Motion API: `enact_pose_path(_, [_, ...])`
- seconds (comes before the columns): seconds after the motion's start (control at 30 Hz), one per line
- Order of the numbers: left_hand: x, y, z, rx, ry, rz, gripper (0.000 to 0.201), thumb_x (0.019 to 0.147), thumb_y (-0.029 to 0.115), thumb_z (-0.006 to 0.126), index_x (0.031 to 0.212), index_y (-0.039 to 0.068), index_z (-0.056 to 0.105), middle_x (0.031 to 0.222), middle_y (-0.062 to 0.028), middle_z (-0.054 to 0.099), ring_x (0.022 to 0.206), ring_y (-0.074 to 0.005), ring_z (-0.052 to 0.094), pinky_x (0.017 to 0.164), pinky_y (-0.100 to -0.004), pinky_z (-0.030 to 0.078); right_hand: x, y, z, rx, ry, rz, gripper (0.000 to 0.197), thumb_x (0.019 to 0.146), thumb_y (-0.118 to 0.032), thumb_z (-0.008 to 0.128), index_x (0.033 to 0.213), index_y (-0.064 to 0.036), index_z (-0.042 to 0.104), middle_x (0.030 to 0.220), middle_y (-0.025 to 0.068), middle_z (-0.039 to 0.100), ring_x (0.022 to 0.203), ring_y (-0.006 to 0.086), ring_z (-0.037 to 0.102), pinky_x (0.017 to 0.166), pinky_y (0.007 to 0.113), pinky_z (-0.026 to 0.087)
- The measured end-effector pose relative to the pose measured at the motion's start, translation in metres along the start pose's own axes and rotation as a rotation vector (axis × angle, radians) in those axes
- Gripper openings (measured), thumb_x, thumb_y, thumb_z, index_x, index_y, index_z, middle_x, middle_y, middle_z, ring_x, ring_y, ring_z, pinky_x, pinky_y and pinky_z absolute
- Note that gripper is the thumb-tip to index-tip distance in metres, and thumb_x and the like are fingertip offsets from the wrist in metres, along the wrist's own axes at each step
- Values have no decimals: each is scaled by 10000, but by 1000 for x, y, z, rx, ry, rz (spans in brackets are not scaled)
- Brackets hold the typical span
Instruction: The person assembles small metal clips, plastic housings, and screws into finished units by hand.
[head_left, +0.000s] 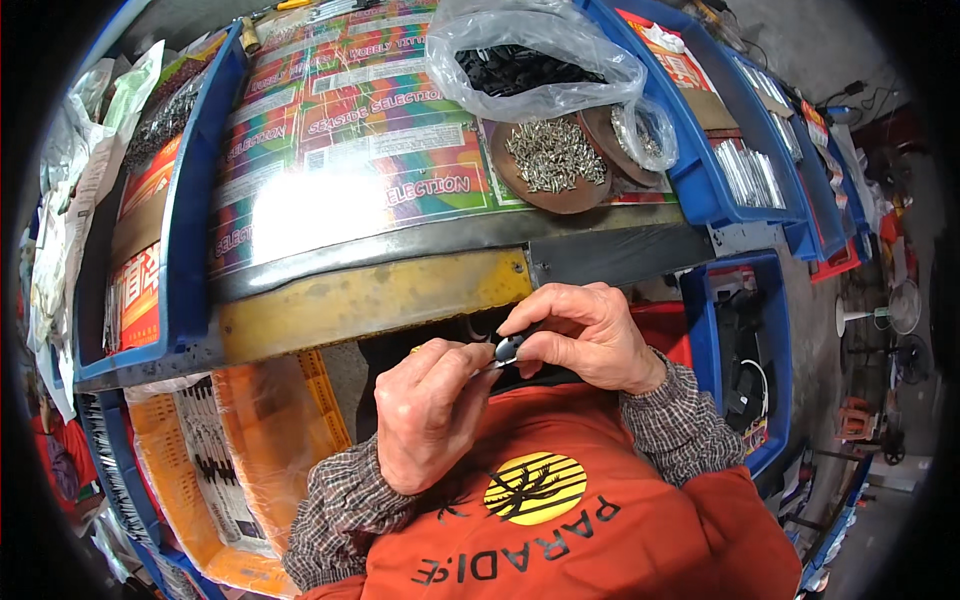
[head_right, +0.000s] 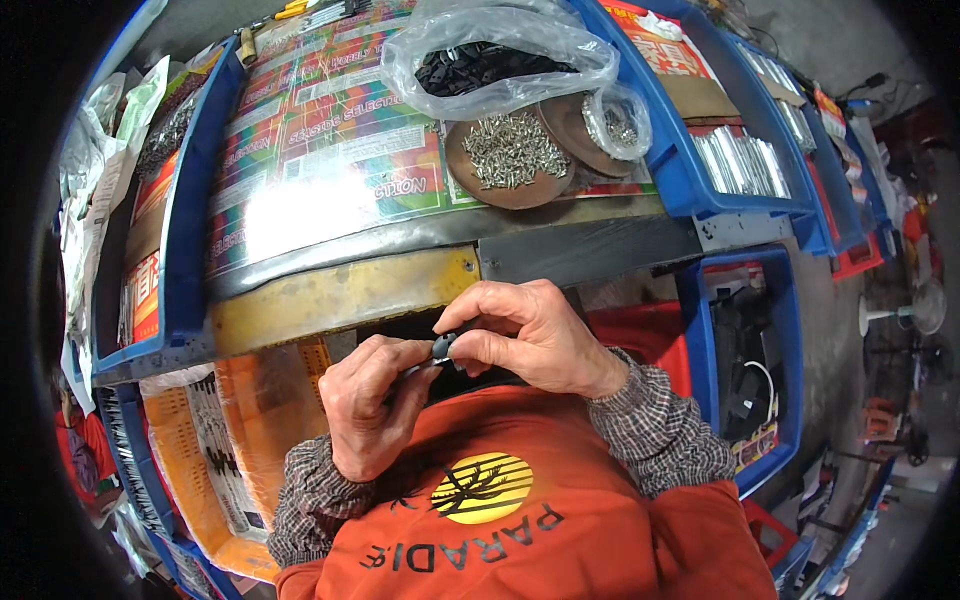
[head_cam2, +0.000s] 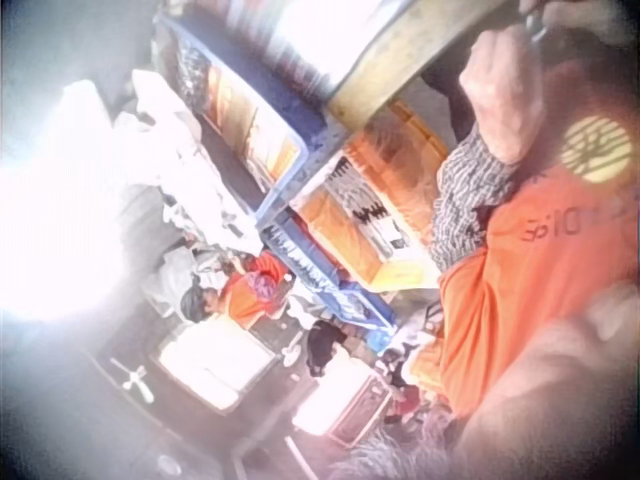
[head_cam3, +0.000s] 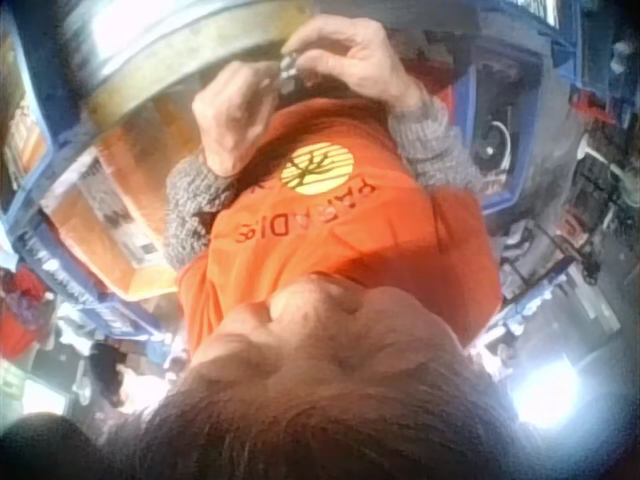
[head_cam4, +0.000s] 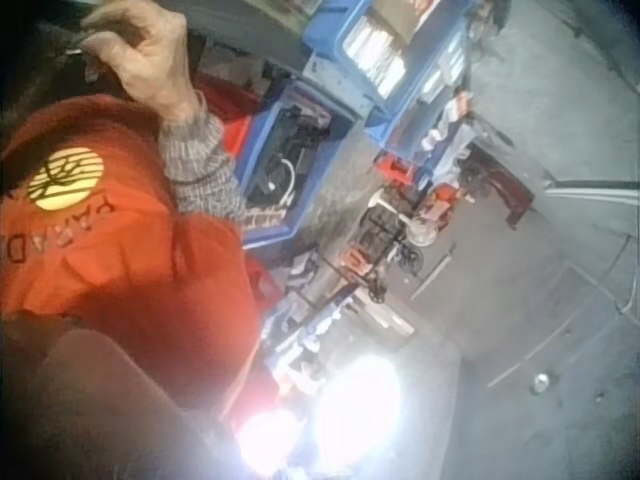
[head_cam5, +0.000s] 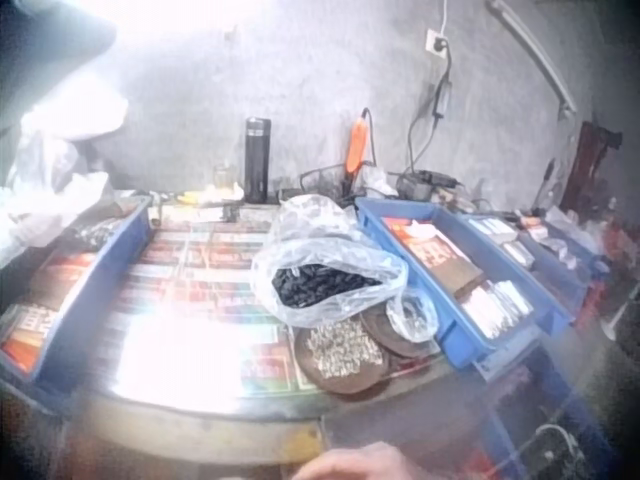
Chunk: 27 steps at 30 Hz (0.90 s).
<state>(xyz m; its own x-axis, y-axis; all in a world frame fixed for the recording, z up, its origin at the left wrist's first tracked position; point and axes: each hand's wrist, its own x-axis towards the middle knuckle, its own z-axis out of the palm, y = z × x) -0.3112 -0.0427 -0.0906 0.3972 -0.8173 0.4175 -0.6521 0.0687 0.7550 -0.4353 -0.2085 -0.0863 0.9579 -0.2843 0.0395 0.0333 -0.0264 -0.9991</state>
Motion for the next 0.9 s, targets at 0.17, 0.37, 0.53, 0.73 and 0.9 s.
enact_pose_path(0.17, [-6,-5,3,-8,-15,45,258,675,-66,725,896,21,624,754,-100,619,646,-263,623,553,-341,491,0,4,-3,5,-63,40,149,867,-37,685,990,44,665,862,108,697,733,154,689,645,263,560])
enact_pose_path(0.37, [-15,-8,6,-62,-39,29,272,662,-65,727,900,20,626,749,-98,618,641,-260,622,551,-337,490,-4,13,-2,-85,-180,-65,156,894,-65,666,1013,31,637,814,50,666,733,101,653,673,245,536])
enact_pose_path(0.53, [-22,-14,12,-73,-73,-7,263,669,-59,729,898,22,627,752,-92,622,640,-251,621,549,-332,488,-15,23,4,-53,-121,8,217,850,-75,716,1023,25,633,872,60,661,811,124,663,725,259,547])
enact_pose_path(0.73, [-29,-16,18,-116,-85,-37,248,684,-47,735,896,24,627,756,-88,625,640,-248,620,553,-330,490,-24,29,8,-207,-115,-12,215,823,-39,714,1014,8,625,874,74,660,788,143,672,693,257,549])
enact_pose_path(0.9, [-36,-19,21,-96,-94,-66,234,691,-42,739,900,20,654,793,-103,668,657,-234,645,550,-305,495,-34,33,17,-278,-79,44,241,808,-18,727,1026,35,639,926,115,685,829,180,698,694,272,577])
